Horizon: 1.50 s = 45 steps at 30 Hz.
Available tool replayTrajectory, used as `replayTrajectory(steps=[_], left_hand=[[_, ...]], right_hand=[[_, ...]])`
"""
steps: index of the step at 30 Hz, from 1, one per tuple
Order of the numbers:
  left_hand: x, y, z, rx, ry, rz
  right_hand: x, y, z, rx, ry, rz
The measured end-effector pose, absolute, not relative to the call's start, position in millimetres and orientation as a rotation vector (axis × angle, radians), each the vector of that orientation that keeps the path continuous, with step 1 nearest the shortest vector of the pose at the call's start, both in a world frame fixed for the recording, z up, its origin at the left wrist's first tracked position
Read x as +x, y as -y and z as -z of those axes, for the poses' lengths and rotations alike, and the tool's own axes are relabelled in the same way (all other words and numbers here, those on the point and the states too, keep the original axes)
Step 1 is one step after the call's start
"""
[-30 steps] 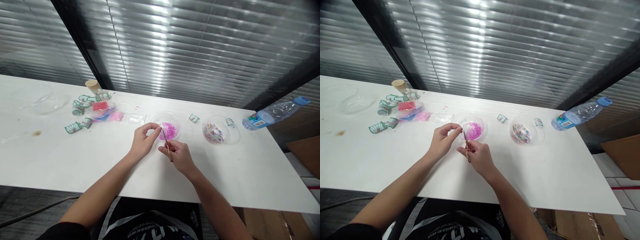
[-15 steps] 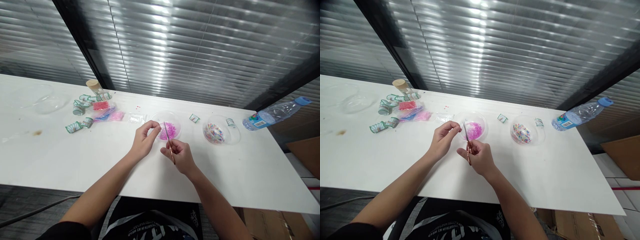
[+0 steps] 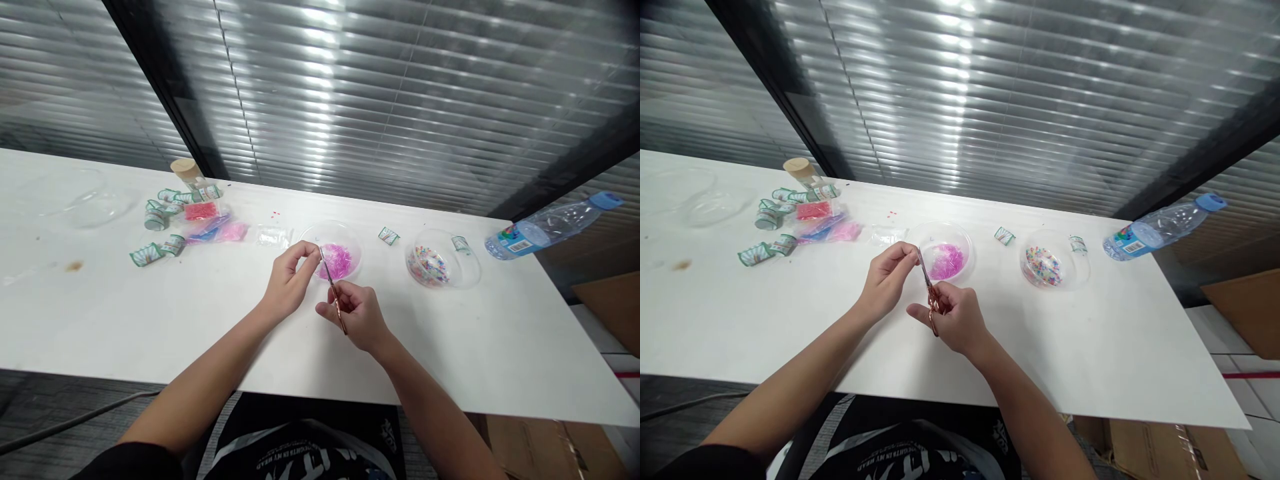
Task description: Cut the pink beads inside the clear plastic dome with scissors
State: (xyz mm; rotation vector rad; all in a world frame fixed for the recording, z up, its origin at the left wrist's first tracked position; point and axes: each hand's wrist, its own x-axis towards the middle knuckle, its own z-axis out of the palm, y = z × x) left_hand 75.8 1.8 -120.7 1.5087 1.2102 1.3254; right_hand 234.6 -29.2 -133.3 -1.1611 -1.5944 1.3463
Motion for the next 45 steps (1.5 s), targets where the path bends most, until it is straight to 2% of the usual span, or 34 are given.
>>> replayTrajectory(steps=[27,45], left_hand=[[67.8,-4.2,120.4,1.466,-1.085,-1.346],[70.9,-4.1,119.0,1.591,-1.226,-1.329]], right_hand=[[234.5,25.3,132.5,-1.132,1.562,-1.422],[231.9,28.3,138.5,-1.162,1.635,-1.29]])
